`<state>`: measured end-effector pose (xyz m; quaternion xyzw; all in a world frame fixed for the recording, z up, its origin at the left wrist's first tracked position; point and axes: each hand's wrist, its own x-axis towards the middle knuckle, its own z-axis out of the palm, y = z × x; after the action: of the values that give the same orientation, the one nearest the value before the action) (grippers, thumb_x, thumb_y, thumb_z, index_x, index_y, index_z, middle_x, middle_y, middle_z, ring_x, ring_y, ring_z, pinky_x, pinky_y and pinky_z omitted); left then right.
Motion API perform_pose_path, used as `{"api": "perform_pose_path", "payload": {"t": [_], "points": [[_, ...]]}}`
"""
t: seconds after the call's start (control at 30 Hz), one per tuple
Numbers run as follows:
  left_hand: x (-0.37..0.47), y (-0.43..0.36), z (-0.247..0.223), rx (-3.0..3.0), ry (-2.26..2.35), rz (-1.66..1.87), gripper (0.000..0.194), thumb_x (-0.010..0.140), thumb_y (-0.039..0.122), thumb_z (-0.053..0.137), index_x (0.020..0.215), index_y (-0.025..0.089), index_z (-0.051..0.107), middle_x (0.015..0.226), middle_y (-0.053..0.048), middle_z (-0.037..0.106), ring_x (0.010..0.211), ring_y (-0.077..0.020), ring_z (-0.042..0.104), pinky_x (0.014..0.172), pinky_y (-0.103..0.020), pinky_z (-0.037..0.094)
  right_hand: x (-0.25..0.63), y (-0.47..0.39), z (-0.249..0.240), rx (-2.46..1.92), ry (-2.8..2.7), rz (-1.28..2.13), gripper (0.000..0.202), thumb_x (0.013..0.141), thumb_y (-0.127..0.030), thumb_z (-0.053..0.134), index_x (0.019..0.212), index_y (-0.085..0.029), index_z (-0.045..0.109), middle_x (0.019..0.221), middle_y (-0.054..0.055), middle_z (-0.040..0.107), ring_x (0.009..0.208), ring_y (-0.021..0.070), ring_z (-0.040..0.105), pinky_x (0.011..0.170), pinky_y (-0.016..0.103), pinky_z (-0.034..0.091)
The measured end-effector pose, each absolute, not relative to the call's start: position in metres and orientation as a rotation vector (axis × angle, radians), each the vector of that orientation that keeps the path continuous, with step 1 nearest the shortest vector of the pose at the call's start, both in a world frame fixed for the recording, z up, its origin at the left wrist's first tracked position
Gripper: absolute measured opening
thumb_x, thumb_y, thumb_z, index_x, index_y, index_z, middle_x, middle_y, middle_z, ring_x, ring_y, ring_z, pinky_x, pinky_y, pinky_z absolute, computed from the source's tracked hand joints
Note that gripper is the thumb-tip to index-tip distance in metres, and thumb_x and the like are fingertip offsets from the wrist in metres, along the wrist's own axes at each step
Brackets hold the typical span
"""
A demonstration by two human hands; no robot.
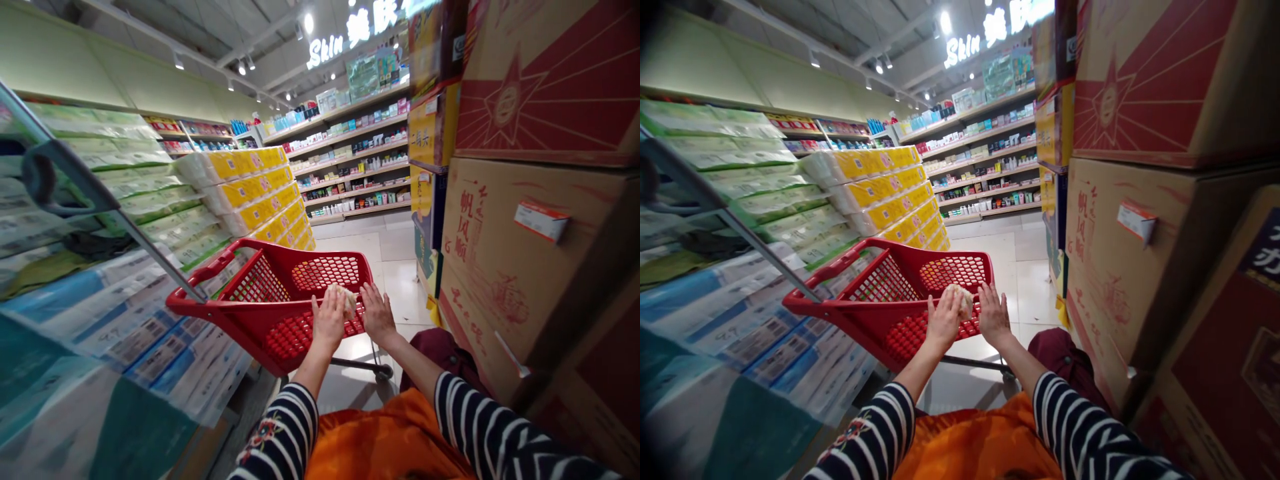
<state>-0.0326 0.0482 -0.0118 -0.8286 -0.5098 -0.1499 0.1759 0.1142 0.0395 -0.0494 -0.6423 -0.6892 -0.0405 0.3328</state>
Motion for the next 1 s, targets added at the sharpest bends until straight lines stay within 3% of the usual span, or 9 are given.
{"api": "perform_pose_path", "payload": {"t": [0.33, 0.6, 0.87, 1.0], "points": [[-0.04, 0.048, -0.008, -2.342, -1.434, -0.424, 0.047, 0.088, 0.022, 0.033, 0.135, 0.021, 0.041, 0.144, -0.012, 0.035, 0.133, -0.0246, 0.032, 0.107, -0.059, 0.016, 0.111, 0.034, -0.042, -1.662, -1.831, -0.105, 0.062, 0.073, -0.005, 0.038, 0.135, -0.008, 0.039, 0.144, 0.013, 0.035, 0.135, 0.0253, 0.024, 0.107, 0.051, 0.021], [-0.017, 0.046, -0.015, -2.401, -1.384, -0.51, 0.049, 0.087, 0.025, 0.036, 0.136, 0.021, 0.038, 0.145, -0.01, 0.033, 0.135, -0.0239, 0.028, 0.108, -0.058, 0.015, 0.098, 0.033, -0.037, -1.546, -1.799, -0.251, 0.049, 0.084, -0.01, 0.032, 0.131, -0.011, 0.045, 0.138, 0.014, 0.043, 0.132, 0.0252, 0.03, 0.104, 0.048, 0.028], [-0.075, 0.049, -0.005, -2.27, -1.542, -0.512, 0.045, 0.088, 0.024, 0.035, 0.132, 0.022, 0.045, 0.142, -0.011, 0.04, 0.132, -0.0241, 0.035, 0.108, -0.059, 0.012, 0.083, 0.031, -0.037, -1.482, -1.922, -0.218, 0.064, 0.071, -0.003, 0.039, 0.134, -0.009, 0.042, 0.142, 0.013, 0.038, 0.134, 0.0251, 0.026, 0.108, 0.047, 0.022], [-0.108, 0.046, 0.003, -2.194, -1.61, -0.489, 0.044, 0.089, 0.023, 0.032, 0.13, 0.018, 0.047, 0.142, -0.013, 0.039, 0.13, -0.0262, 0.036, 0.109, -0.059, 0.01, 0.069, 0.028, -0.031, -1.488, -1.997, -0.157, 0.064, 0.071, -0.003, 0.04, 0.134, -0.01, 0.042, 0.143, 0.012, 0.037, 0.135, 0.0248, 0.026, 0.109, 0.047, 0.02]]}}
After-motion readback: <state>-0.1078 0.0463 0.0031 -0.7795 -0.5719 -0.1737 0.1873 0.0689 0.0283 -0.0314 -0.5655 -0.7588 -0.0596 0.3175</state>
